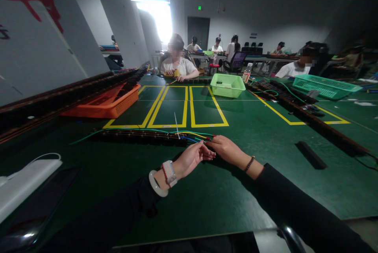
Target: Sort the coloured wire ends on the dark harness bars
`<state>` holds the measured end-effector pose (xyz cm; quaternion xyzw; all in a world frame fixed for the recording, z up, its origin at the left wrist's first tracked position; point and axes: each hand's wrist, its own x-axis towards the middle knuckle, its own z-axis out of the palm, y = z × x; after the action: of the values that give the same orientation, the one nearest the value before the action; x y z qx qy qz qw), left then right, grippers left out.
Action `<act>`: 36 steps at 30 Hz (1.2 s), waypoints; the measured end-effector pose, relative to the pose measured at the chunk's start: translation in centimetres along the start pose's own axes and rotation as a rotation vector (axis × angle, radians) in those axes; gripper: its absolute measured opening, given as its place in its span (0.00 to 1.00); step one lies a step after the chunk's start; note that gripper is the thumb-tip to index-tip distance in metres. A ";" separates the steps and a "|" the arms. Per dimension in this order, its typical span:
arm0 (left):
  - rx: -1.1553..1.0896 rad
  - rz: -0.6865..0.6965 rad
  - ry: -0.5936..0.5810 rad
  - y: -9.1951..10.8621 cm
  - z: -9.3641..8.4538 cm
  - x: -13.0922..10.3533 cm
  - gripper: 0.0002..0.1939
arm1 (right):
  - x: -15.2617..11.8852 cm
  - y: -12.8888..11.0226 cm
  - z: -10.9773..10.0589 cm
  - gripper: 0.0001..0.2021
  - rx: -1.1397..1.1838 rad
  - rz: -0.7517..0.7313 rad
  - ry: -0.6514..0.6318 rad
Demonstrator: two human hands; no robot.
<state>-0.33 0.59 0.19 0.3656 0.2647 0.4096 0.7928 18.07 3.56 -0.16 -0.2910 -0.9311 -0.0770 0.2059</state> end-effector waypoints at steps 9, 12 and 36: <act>0.042 0.008 -0.005 0.1 0.2 -0.1 0.18 | 0.2 -0.1 0.3 0.05 0.042 0.007 -0.107; 0.054 0.011 -0.006 0.2 0.3 -0.1 0.18 | 0.2 -0.1 0.2 0.05 0.063 0.036 -0.080; 0.092 0.001 0.011 0.2 0.5 -0.4 0.18 | 7.6 2.1 1.2 0.20 0.496 0.408 -0.278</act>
<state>-0.28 0.21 0.70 0.3998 0.2874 0.3994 0.7733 13.22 9.42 2.09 -0.4201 -0.8632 0.2347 0.1528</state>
